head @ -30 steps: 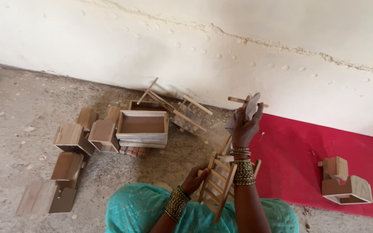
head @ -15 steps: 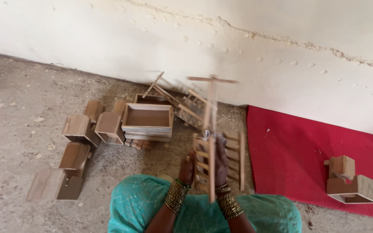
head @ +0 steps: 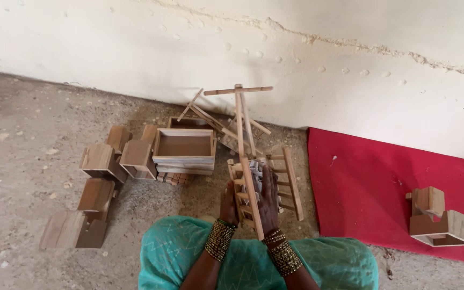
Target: The person sits on the floor and wipes wooden toy pieces, including small house-shaped blocks, boxes, and toy carts, one at a time with a cloth, setting each wiped piece aside with the others.
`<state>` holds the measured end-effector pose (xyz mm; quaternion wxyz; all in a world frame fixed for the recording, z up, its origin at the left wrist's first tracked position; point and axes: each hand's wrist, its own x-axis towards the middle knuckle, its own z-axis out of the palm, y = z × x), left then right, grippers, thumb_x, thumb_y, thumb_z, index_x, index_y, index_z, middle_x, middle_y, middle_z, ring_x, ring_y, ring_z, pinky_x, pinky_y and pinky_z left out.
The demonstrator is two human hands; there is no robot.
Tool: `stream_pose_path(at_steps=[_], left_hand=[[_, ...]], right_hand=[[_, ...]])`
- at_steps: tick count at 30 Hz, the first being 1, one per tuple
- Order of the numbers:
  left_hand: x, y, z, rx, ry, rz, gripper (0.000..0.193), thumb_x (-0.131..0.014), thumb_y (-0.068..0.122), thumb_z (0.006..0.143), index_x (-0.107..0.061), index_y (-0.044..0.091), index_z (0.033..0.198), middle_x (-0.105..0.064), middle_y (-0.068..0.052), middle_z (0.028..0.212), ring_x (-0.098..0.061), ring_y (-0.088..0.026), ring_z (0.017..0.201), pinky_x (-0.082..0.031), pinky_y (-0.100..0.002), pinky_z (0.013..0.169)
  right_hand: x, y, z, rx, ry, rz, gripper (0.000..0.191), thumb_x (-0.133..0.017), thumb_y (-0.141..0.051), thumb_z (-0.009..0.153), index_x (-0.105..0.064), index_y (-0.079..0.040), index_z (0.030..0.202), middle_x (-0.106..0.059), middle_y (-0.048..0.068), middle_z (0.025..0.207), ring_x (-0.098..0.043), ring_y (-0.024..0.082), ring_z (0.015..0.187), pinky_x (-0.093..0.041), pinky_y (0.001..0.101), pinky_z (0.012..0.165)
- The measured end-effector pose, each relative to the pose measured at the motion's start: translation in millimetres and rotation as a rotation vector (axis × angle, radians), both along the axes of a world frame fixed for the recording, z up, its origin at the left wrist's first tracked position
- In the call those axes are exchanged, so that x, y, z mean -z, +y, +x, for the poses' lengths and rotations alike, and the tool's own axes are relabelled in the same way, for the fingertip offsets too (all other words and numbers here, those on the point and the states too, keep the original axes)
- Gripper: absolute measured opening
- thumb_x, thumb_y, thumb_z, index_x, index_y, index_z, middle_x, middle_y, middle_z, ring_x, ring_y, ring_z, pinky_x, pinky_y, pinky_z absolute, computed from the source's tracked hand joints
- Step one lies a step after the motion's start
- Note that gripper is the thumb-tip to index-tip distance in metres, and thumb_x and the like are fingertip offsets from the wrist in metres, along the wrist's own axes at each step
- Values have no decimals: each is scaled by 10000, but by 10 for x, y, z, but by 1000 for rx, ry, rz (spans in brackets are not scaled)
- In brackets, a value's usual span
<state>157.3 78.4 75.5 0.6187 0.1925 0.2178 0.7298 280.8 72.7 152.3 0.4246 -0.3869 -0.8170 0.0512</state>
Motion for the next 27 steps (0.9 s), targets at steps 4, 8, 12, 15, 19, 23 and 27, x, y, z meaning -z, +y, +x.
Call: stream_pose_path(at_steps=[4,8,12,15,19,23,27], left_hand=[[-104,-52,-137,-137,426,140,610,-332,533,1093,-596,24,1298,-739,-101,948,-764,-181,799,-671,-338,654],[-180,-64,-261,-150,322,-5,697,-324,582,1067,-603,-7,1314,-728,-143,927,-749,-203,771,-650,-345,632],[-165,-17,-320,-182,55,-5,690,-367,584,1049,-541,-22,1328,-726,-162,1010,-756,-222,828,-663,-368,698],[-119,6,-313,-161,4,-100,663,-368,554,1036,-531,4,1367,-713,-158,1103,-762,-217,936,-674,-381,797],[-71,-11,-171,-78,184,74,609,-354,507,1105,-569,-23,1315,-698,-204,1033,-731,-249,817,-651,-413,662],[-28,-73,-97,-68,421,143,583,-337,478,1089,-578,1,1320,-707,-131,1124,-743,-161,969,-653,-327,781],[44,-43,-210,-204,516,205,601,-292,517,1114,-617,21,1210,-730,-104,914,-761,-163,745,-667,-313,597]], right_hand=[[-83,138,-71,-61,-90,63,746,-642,-379,938,-396,-56,1563,-195,135,1704,-132,334,1587,-131,535,1290],[8,-22,-70,-126,-173,191,499,-566,-207,1025,-528,-156,1521,-301,115,1702,-211,329,1603,-234,508,1312],[133,-335,36,-145,-57,-46,514,-494,-103,1020,-488,-144,1532,-353,142,1675,-339,344,1559,-371,509,1226],[96,-407,90,-71,-3,-119,536,-469,-84,1016,-469,-161,1547,-350,154,1665,-370,361,1536,-484,476,1142],[-143,-187,19,-3,4,-81,615,-572,-145,955,-416,-142,1551,-292,167,1662,-300,403,1538,-469,484,1076],[-292,53,-72,-15,34,11,693,-603,-116,961,-336,-112,1600,-221,168,1682,-290,396,1531,-421,536,1170],[21,-39,-116,-27,-87,179,556,-577,-90,990,-472,-88,1536,-302,145,1674,-353,390,1522,-421,544,1202]])
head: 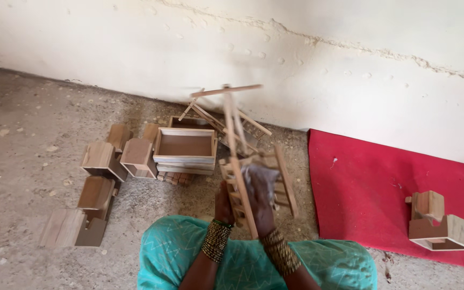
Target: The person sits on the floor and wipes wooden toy pieces, including small house-shaped blocks, boxes, and toy carts, one at a time with a cloth, setting each wiped piece aside with the others.
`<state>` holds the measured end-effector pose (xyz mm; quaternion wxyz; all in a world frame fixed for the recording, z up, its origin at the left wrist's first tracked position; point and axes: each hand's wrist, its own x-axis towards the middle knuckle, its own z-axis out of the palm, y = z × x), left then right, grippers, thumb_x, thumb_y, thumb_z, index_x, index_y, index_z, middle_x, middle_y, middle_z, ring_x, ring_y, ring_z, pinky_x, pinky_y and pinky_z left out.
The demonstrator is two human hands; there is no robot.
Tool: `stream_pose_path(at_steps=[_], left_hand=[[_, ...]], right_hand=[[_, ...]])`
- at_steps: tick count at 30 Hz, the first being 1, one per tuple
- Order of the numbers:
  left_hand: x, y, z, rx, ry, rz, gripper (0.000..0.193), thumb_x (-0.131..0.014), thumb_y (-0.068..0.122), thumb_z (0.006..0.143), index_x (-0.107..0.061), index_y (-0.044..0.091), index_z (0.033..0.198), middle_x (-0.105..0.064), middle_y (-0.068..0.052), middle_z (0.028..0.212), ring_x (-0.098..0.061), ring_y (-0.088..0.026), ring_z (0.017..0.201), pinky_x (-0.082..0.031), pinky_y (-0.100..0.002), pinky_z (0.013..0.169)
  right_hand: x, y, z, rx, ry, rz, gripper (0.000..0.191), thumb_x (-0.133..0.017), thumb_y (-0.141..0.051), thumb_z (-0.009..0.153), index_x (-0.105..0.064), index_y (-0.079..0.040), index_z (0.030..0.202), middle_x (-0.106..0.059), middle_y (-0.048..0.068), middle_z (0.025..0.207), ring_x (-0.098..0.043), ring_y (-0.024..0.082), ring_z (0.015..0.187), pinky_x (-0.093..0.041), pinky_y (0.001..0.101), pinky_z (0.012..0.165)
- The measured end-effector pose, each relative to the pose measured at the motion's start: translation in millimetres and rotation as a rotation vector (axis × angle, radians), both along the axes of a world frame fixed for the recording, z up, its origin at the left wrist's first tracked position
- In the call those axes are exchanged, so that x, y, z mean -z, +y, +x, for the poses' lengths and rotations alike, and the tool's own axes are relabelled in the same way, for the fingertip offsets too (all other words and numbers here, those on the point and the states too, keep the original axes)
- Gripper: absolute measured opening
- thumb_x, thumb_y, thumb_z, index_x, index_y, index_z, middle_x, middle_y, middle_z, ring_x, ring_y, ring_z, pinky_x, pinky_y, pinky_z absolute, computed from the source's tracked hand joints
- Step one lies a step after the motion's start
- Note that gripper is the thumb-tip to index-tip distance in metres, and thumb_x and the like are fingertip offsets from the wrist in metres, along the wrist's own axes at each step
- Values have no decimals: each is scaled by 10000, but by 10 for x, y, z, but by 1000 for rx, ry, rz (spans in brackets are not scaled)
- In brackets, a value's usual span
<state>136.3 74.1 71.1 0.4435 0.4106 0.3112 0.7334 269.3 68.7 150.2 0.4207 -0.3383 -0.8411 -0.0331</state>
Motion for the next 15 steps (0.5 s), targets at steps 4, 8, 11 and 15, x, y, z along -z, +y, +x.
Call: stream_pose_path(at_steps=[4,8,11,15], left_hand=[[117,151,-98,88,-553,-51,544,-352,513,1145,-556,33,1299,-700,-106,995,-733,-198,817,-650,-350,654],[355,258,-75,71,-805,-197,566,-382,513,1064,-539,100,1419,-685,-112,1196,-729,-196,998,-676,-334,777],[614,312,-9,-72,-258,-2,574,-437,535,993,-341,288,1503,-629,-58,1291,-705,-180,1061,-663,-341,766],[873,384,229,198,-594,-35,584,-473,504,1112,-386,128,1551,-625,-113,1272,-673,-207,1065,-619,-374,853]], right_hand=[[572,-327,315,-141,172,-204,436,-411,-109,1052,-595,-73,1445,-446,182,1580,-565,324,1396,-559,438,1047],[836,-200,696,52,621,-378,342,-481,-221,1110,-644,-63,1366,-631,135,1297,-697,234,1136,-677,336,834],[841,-78,862,-141,1173,-1045,379,-554,-260,1088,-673,24,1310,-691,202,1195,-708,241,980,-631,375,753],[906,-9,785,-405,1547,-1423,335,-525,-266,995,-595,-83,1267,-715,54,1063,-725,166,833,-639,363,696]])
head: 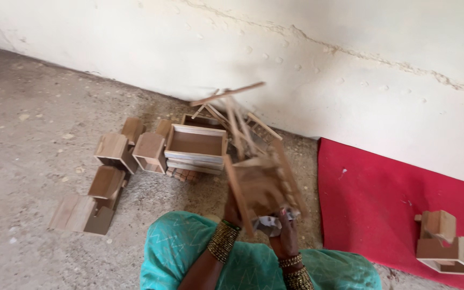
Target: The person sits on the floor and wipes wooden toy pieces, including small house-shaped blocks, boxes, and toy carts, one at a time with a cloth, setting each wiped piece aside with the others.
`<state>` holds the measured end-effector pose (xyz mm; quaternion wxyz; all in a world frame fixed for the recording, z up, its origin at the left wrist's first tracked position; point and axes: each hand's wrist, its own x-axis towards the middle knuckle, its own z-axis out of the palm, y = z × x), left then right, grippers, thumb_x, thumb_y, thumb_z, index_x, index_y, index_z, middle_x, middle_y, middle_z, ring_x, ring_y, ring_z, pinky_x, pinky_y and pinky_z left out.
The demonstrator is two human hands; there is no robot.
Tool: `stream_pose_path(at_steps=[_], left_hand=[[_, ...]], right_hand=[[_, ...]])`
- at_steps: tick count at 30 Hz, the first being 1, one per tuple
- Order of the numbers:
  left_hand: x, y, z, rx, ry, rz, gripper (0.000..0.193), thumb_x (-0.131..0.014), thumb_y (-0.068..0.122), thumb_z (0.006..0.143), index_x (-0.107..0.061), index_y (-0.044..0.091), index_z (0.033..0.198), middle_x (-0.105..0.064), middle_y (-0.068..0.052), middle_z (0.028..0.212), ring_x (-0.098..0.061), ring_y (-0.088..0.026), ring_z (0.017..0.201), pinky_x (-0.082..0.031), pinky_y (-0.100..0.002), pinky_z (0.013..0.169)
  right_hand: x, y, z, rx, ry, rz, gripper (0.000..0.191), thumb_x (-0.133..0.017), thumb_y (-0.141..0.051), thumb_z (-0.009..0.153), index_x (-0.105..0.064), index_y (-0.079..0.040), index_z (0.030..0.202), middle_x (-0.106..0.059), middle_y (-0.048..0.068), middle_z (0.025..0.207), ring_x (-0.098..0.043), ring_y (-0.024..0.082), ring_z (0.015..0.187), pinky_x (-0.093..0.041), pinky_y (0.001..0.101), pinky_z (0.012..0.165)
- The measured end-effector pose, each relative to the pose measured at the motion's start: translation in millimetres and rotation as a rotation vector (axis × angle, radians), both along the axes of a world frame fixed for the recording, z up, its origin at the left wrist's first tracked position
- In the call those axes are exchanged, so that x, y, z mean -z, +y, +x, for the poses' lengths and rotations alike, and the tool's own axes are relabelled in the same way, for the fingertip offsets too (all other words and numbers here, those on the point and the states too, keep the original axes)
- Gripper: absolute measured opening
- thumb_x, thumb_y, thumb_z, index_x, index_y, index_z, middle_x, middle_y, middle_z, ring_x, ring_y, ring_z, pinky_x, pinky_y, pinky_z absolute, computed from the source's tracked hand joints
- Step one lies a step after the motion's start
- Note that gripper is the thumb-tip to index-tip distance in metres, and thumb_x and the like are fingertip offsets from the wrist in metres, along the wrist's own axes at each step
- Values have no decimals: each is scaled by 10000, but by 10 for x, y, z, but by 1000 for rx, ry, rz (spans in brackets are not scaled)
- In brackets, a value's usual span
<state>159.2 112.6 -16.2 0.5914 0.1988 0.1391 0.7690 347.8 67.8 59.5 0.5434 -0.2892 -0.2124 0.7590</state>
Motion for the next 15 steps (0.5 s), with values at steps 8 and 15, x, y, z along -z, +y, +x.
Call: stream_pose_path(at_steps=[8,15], left_hand=[[-786,-101,-109,161,471,-344,682,-518,534,1026,-531,96,1548,-579,-145,1279,-593,-232,1121,-538,-427,980],[-1381,-411,12,289,294,-43,719,-470,598,985,-468,126,1528,-573,-58,1496,-605,-157,1306,-452,-368,1151]], right_hand=[[-185,314,309,285,77,246,409,-667,-98,1081,-597,86,1440,-735,142,1182,-668,116,812,-569,241,645],[-738,-71,192,719,-841,970,467,-713,-67,868,-609,-42,1322,-653,108,1266,-657,242,1089,-570,348,793]])
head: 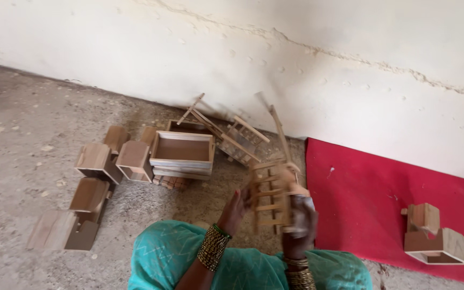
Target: The person sits on the floor and wipes wooden toy pieces, including small house-shaped blocks, boxes, and toy carts, one at a time with a cloth, setting each wiped piece aside with the others.
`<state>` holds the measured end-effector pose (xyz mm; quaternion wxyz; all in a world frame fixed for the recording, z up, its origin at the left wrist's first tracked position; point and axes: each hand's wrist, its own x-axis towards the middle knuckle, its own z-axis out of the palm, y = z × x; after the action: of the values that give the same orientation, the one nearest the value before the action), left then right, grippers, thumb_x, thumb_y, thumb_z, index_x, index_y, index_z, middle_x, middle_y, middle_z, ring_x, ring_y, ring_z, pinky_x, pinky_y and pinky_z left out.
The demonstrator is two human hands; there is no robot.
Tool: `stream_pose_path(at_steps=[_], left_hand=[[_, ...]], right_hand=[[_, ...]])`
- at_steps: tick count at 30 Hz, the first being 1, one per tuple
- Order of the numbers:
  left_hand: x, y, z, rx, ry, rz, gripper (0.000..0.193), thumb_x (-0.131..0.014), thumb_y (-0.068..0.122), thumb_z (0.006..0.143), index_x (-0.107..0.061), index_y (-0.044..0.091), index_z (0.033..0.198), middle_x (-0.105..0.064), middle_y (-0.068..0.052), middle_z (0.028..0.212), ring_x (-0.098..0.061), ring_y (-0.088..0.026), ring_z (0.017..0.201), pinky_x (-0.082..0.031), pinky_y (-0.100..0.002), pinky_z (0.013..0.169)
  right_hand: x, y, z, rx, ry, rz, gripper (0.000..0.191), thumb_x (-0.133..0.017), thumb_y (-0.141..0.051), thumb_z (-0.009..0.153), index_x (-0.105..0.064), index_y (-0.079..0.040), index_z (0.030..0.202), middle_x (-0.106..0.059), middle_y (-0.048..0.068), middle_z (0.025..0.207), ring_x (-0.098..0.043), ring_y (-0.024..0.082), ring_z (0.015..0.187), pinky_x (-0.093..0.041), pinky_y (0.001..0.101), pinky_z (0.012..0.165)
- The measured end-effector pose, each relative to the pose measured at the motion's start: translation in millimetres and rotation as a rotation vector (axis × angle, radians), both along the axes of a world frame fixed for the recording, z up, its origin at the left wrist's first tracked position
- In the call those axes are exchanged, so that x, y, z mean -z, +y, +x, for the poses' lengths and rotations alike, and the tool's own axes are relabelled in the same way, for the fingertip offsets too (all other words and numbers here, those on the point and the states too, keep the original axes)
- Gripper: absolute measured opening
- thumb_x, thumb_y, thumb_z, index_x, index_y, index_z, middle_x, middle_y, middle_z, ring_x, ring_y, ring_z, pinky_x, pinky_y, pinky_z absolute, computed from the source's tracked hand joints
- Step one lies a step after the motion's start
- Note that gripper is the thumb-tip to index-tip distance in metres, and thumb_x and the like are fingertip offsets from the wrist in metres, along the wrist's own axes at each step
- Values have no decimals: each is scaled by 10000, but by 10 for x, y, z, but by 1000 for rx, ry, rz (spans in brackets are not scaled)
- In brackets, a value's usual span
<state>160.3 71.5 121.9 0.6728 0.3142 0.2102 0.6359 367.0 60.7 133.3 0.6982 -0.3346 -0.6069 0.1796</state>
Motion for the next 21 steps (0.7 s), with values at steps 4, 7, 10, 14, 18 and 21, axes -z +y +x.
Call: stream_pose_path(at_steps=[4,7,10,14,18,21], left_hand=[[352,-47,42,48,-97,-191,549,-626,503,975,-573,129,1373,-666,-47,1094,-655,-141,893,-563,-338,776],[652,55,-50,-68,-57,-428,440,-715,455,983,-630,87,1210,-644,-12,847,-632,-105,668,-571,-285,555],[786,107,-124,-211,44,-392,412,-733,452,959,-625,65,1051,-605,-8,738,-576,-113,544,-509,-275,438],[624,123,-211,-322,120,-302,354,-706,443,942,-623,106,1008,-602,-45,709,-590,-130,525,-523,-280,459],[367,85,-343,-352,82,-288,519,-524,573,964,-658,73,989,-623,-29,711,-623,-124,529,-531,-283,441],[326,77,-328,-445,243,-301,581,-498,590,1031,-636,28,978,-588,-31,680,-584,-106,505,-504,-271,424]], right_hand=[[-64,-103,-290,282,-699,337,333,-700,-110,904,-700,-75,1235,-670,117,1290,-628,293,1215,-496,456,1065],[-76,-246,-391,157,-820,296,441,-688,-51,851,-702,-98,1290,-651,113,1314,-613,311,1253,-489,482,1088],[-135,-344,-357,6,-911,239,605,-639,26,733,-684,-88,1326,-636,145,1326,-584,360,1285,-472,522,1091],[-249,-170,-218,-96,-1015,310,577,-672,-21,767,-632,-60,1342,-629,174,1337,-570,353,1244,-445,542,1071],[-410,103,183,-3,-906,159,550,-706,-23,797,-625,-90,1337,-654,142,1318,-598,305,1241,-489,512,1067],[-529,160,393,71,-605,-250,519,-664,-23,849,-631,-97,1361,-668,96,1288,-655,255,1155,-585,430,958]])
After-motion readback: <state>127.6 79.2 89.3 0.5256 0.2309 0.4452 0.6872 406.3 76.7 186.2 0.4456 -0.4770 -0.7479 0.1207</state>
